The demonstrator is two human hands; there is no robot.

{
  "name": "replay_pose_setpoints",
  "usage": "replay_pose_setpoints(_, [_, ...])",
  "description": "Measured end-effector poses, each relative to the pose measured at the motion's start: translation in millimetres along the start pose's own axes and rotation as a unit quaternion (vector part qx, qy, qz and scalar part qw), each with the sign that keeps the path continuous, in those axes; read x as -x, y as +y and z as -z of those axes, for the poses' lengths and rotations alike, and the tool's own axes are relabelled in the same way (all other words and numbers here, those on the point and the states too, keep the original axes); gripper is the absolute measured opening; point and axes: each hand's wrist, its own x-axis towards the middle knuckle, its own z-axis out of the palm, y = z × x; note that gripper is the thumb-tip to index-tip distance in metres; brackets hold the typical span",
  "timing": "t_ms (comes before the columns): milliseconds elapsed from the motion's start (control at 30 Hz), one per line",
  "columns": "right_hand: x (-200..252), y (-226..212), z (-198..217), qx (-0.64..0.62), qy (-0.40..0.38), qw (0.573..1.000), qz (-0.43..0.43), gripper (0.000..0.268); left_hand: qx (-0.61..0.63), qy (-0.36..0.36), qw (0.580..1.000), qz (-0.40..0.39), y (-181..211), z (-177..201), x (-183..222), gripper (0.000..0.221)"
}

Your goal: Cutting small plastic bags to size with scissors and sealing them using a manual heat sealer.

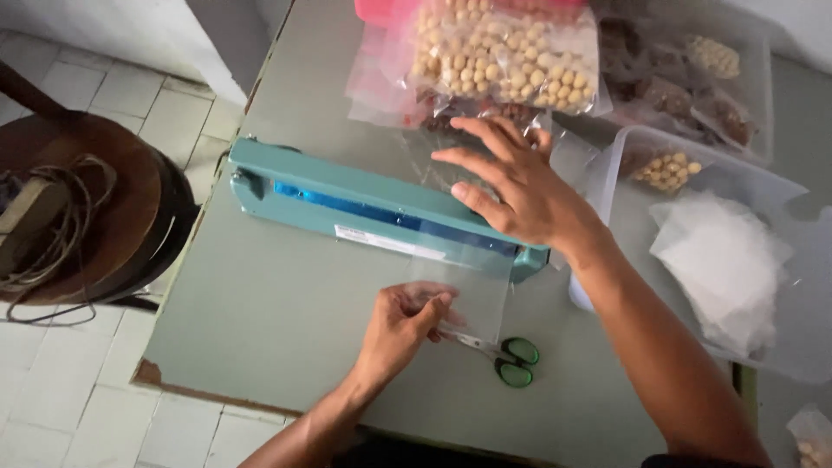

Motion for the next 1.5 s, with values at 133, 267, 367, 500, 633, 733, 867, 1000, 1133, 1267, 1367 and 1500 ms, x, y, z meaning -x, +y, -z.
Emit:
replay_pose_setpoints(133, [2,1,1,0.027,0.010,1.000,-0.005,0.048,-0.023,-0.004,1.000,-0.017,-5,0,-5,0.035])
replay_pose_setpoints(267, [4,-3,-1,0.035,0.018,0.999,-0.004,0.049,-0.017,0.006,1.000,0.004,-5,0,0,0.037])
replay_pose_setpoints(367, [2,-1,0,0.033,0.020,0.999,-0.007,0.051,-0.011,0.006,1.000,-0.015,-4,0,-2,0.035])
replay_pose_setpoints(500, [2,-1,-1,0.016,0.022,1.000,-0.015,0.052,0.007,-0.001,1.000,-0.017,-10,1,-2,0.034])
replay_pose_setpoints(633, [3,9,-11,0.009,0.033,0.999,-0.013,0.049,0.025,0.011,0.998,-0.062,-7,-1,2,0.029])
replay_pose_setpoints(733, [5,6,-7,0.032,0.036,0.999,-0.015,0.047,0.046,0.009,0.996,-0.081,-17,-2,-1,0.027])
replay_pose_setpoints(867, [4,1,2,0.080,0.045,0.996,0.008,0.045,0.049,0.005,0.992,-0.118,-25,-3,-9,0.026])
replay_pose_setpoints(1000, [4,4,-1,0.090,0.054,0.994,0.013,0.046,0.054,-0.008,0.992,-0.113,-20,-1,-6,0.026])
replay_pose_setpoints(1133, [-1,-10,23,0.105,0.062,0.992,0.023,0.048,0.051,-0.010,0.991,-0.126,4,-6,8,0.024])
replay_pose_setpoints(1267, [-7,-19,43,0.148,0.083,0.980,0.104,0.052,0.040,-0.017,0.995,-0.092,20,-10,17,0.028])
replay_pose_setpoints(1367, [-14,-29,63,0.174,0.067,0.977,0.107,0.044,0.053,-0.040,0.991,-0.112,25,-9,18,0.029])
replay_pose_setpoints(1500, [-24,-46,88,0.265,0.048,0.954,0.132,0.041,0.060,-0.057,0.994,-0.074,21,-8,17,0.029])
